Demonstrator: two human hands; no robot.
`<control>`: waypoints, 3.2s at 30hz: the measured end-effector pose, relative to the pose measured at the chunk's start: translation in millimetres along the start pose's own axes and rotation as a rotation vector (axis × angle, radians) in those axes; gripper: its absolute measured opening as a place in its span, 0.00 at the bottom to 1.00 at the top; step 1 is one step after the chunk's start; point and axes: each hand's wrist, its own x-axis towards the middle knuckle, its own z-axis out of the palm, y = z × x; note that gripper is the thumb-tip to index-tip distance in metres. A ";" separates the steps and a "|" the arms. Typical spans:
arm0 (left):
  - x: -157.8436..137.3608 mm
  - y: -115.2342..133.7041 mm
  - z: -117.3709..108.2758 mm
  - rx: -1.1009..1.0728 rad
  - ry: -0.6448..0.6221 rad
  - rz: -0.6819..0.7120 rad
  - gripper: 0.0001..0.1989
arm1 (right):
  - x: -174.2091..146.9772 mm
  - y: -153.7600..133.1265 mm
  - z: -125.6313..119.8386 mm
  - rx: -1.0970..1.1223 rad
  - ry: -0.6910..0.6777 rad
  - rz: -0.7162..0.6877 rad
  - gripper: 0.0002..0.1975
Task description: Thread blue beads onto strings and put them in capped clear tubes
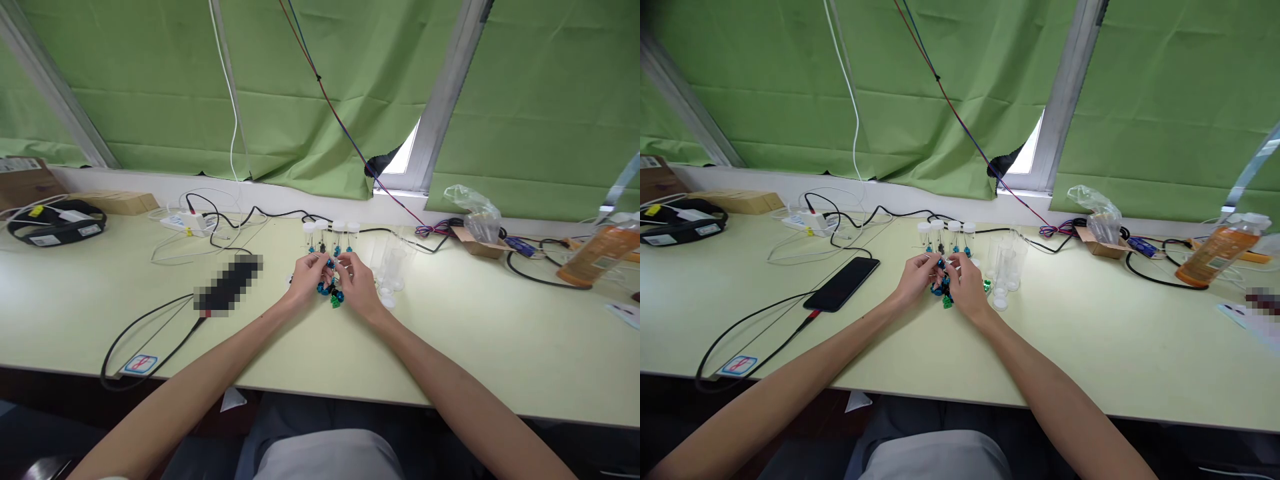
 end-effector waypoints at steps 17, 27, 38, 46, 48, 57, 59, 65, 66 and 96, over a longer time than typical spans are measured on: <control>-1.4 3.1 1.7 -0.020 0.038 -0.014 0.14 | -0.1 -3.4 -0.6 -0.023 0.014 -0.006 0.10; -0.3 1.1 1.2 -0.024 0.018 -0.016 0.13 | -0.1 2.8 -0.1 -0.010 0.004 -0.032 0.09; -0.9 0.7 2.2 -0.020 -0.008 -0.015 0.14 | 0.6 -0.1 -1.7 0.014 -0.019 0.019 0.12; -2.3 6.6 4.1 -0.003 0.039 -0.013 0.13 | 1.6 -1.3 0.7 -0.025 0.015 -0.031 0.09; -2.9 8.6 4.4 0.004 0.044 -0.007 0.12 | 2.3 0.3 1.4 -0.030 0.013 -0.037 0.09; -1.3 8.4 3.0 0.005 0.038 -0.001 0.10 | 4.9 3.5 2.1 0.019 0.006 -0.054 0.09; -0.6 7.1 2.3 0.017 0.034 0.006 0.11 | 4.7 2.5 1.6 0.019 -0.003 -0.038 0.10; 0.3 3.7 0.4 0.036 0.028 0.018 0.12 | 3.9 -0.3 1.1 0.003 -0.011 -0.026 0.10; 0.3 3.4 0.2 0.039 0.028 0.022 0.12 | 4.0 -0.2 1.5 -0.006 -0.009 -0.035 0.09; -0.5 5.0 -0.1 0.060 0.033 0.036 0.12 | 5.0 7.9 4.4 -0.032 -0.008 -0.065 0.10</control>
